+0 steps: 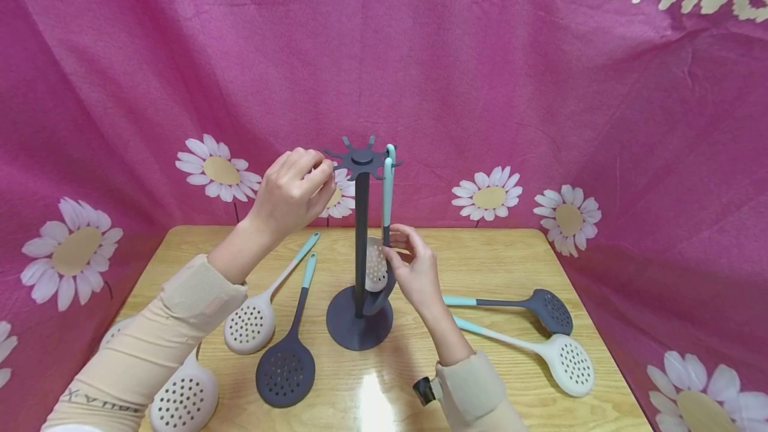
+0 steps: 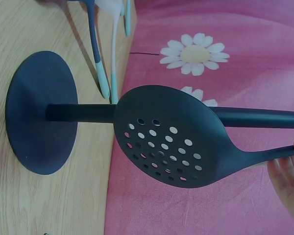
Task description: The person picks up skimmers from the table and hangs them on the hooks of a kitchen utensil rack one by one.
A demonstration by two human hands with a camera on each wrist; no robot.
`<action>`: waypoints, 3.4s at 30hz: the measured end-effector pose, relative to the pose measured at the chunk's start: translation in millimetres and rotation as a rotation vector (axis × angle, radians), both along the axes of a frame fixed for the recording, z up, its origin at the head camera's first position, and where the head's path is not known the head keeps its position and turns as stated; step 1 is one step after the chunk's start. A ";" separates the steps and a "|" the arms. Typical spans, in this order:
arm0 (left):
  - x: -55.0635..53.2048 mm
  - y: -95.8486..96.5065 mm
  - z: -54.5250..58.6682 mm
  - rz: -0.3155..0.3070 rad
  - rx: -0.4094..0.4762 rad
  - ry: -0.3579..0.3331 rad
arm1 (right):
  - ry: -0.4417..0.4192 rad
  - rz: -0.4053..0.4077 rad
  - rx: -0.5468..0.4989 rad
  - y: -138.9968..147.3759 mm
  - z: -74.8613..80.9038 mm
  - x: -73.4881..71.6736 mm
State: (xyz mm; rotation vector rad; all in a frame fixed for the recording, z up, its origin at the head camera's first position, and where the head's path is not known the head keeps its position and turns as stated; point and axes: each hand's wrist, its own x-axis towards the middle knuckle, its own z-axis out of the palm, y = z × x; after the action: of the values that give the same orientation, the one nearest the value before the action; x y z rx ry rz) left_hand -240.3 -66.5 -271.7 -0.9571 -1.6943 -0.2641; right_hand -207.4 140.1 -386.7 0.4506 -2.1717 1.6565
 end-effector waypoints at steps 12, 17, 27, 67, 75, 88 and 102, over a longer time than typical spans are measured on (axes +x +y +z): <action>-0.8 0.7 -0.6 0.000 0.007 0.004 | 0.008 0.034 -0.056 9.6 0.7 -1.8; -0.8 0.3 -0.8 0.002 0.003 0.003 | 0.071 -0.046 -0.146 18.4 5.4 -0.7; -0.8 0.3 -0.6 -0.004 0.007 0.003 | 0.331 -0.383 0.253 62.8 -48.8 -26.3; -0.7 0.1 -2.0 -0.011 0.016 -0.006 | -0.526 -0.258 0.923 140.8 -151.5 6.2; -1.3 -0.2 -1.7 -0.011 0.016 -0.003 | -0.496 -0.265 0.939 141.1 -152.6 5.3; -1.0 -0.6 -1.0 -0.015 0.010 -0.007 | -0.477 -0.263 0.925 143.6 -154.0 6.5; -1.3 -0.3 -1.2 -0.011 0.012 -0.005 | -0.436 -0.306 0.856 142.5 -132.9 6.3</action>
State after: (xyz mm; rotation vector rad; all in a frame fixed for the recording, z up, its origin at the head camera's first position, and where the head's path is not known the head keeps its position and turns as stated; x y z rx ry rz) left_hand -241.6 -66.7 -272.9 -0.9577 -1.6914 -0.2834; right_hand -201.1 282.6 -519.6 -0.0617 -3.0312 0.6342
